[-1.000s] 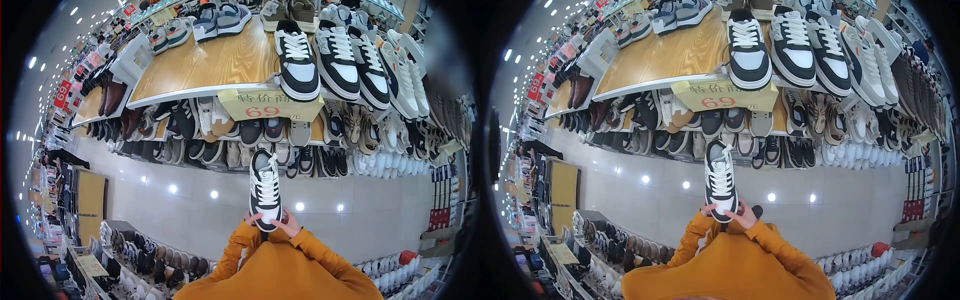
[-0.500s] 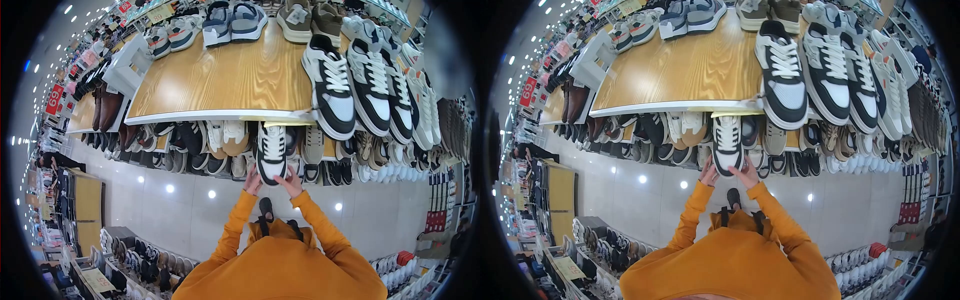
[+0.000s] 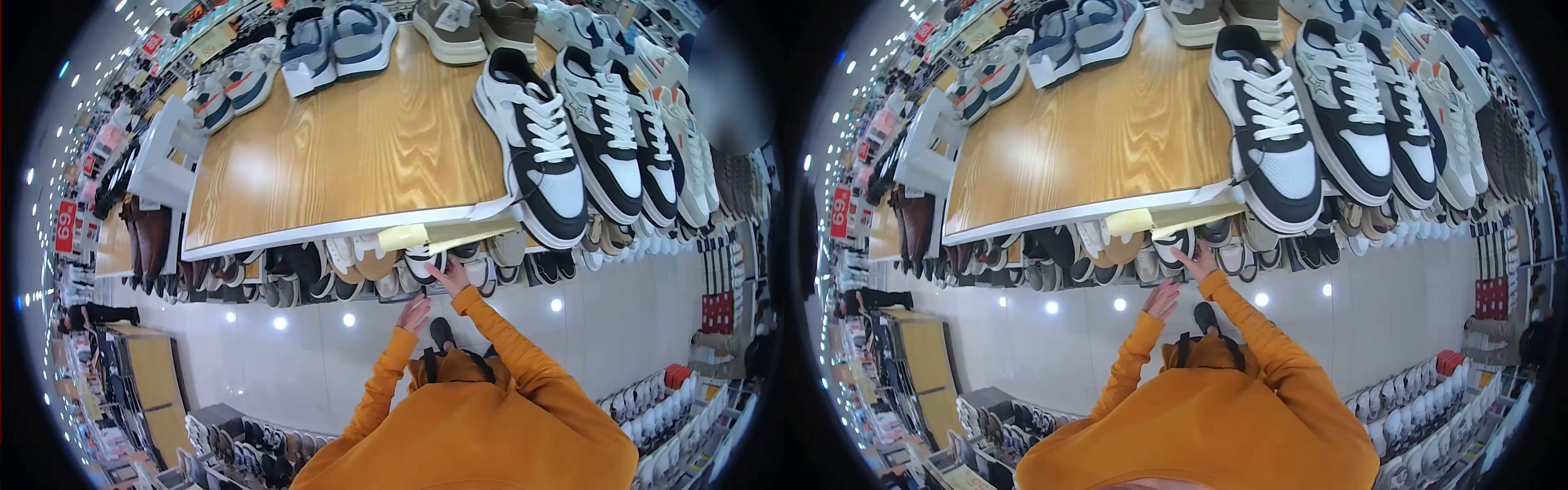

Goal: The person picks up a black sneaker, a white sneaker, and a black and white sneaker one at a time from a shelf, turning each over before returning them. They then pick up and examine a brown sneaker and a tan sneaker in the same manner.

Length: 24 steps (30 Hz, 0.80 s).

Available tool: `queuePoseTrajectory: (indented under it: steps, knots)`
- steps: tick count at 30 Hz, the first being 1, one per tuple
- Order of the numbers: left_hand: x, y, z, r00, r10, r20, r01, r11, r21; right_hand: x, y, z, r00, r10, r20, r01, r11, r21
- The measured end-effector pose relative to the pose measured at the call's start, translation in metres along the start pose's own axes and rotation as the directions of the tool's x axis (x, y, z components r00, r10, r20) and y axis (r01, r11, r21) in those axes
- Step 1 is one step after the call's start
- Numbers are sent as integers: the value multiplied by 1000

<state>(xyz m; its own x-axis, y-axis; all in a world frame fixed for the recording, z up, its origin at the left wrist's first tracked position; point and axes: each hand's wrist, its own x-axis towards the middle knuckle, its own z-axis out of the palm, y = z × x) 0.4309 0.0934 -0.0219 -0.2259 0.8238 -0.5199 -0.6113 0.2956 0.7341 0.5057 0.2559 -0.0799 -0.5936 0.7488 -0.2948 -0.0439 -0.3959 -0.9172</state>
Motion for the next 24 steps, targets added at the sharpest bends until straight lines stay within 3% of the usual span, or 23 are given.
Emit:
queuePoseTrajectory:
  steps: [2, 6, 8, 10, 14, 16, 18, 20, 24]
  knots:
    - [5, 2, 1, 999, -26, -37, 27, 999, 45, -7, -16, 4, 999, -10, -44, 4, 989, -150]
    - [0, 31, 30, 990, -28, 136, 29, 1000, -3, -38, 13, -17, 993, -44, -113, 24, 984, -174]
    - [-5, 54, 61, 984, 37, 174, -48, 997, 56, -86, -47, -33, 995, -104, 10, 104, 980, -170]
    - [-8, 74, 91, 957, 134, 258, -146, 989, 28, -121, -99, -47, 962, -268, 51, 269, 900, -344]
    - [-22, 117, 169, 915, 290, 280, -315, 948, 46, -150, -189, -69, 868, -495, 41, 478, 810, -340]
    - [-7, 120, 191, 868, 363, 339, -340, 932, -127, -149, -222, -80, 826, -563, 34, 549, 789, -277]
    - [6, 127, 210, 899, 351, 264, -346, 936, -65, -147, -238, -94, 814, -573, 96, 578, 780, -241]
    - [19, 142, 230, 972, 225, 74, -208, 959, -192, -152, -252, -106, 807, -566, 168, 590, 766, -254]
    - [7, 161, 258, 966, 220, -135, -246, 941, -230, -170, -232, -137, 836, -481, 263, 534, 822, -196]
